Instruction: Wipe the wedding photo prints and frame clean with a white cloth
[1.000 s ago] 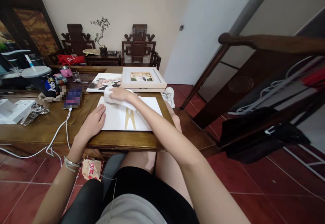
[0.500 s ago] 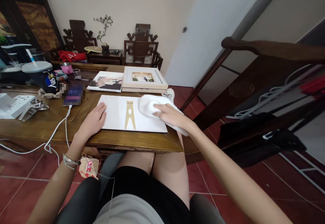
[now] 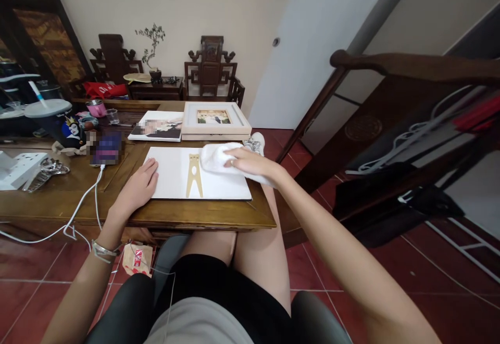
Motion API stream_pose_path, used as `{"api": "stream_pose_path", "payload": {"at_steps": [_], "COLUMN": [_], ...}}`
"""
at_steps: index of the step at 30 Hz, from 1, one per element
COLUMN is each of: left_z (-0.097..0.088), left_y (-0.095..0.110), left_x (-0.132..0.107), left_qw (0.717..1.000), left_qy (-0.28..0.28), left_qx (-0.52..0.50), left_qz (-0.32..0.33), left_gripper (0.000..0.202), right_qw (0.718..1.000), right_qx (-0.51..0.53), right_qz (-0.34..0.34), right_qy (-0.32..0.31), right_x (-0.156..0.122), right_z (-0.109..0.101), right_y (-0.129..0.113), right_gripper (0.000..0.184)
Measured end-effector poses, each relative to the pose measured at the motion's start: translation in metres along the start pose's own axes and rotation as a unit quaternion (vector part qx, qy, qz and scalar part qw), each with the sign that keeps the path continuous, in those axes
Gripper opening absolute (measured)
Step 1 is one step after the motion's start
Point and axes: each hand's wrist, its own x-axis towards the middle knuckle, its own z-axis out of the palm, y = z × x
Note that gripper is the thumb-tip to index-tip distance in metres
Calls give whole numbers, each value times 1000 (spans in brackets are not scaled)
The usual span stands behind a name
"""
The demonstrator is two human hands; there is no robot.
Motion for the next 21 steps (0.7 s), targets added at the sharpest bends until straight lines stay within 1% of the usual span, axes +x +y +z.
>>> {"api": "stream_pose_path", "payload": {"at_steps": [2,4,6,8,11,15,18,20,21], "left_z": [-1,-2,-2,-2,-1,0,0,-1,-1], "left_y": [0,1,1,2,2,1,1,1,1], "left_x": [0,-1,-1,-1,-1,0,0,0,0], "left_qw": [1000,1000,1000,1000,1000,1000,1000,1000,1000], "left_qy": [-2,-2,0,-1,-4,0,-5,-8,-9], "left_qx": [2,1,1,4,5,-3,1,1,0], "left_qz": [1,4,5,1,-2,1,2,2,2], "left_gripper": [42,42,42,43,44,42,42,41,41], "right_qw": [1000,1000,1000,999,1000,999,997,994,995], "right_qx": [13,17,15,12,-6,-37,-16,1,-1], "right_qz": [-11,-16,-17,-22,-19,8,-12,-31,-35], "right_qy": [11,16,20,21,18,-16,-72,-104,-94], "right_x": [27,46,55,52,26,-35,-77,-94,-98], "right_z": [-1,-2,-2,0,6,9,5,2,0], "right_y": [2,3,3,1,-3,-12,-19,-23,-23], "right_gripper": [30,28,26,25,26,28,20,16,16]}}
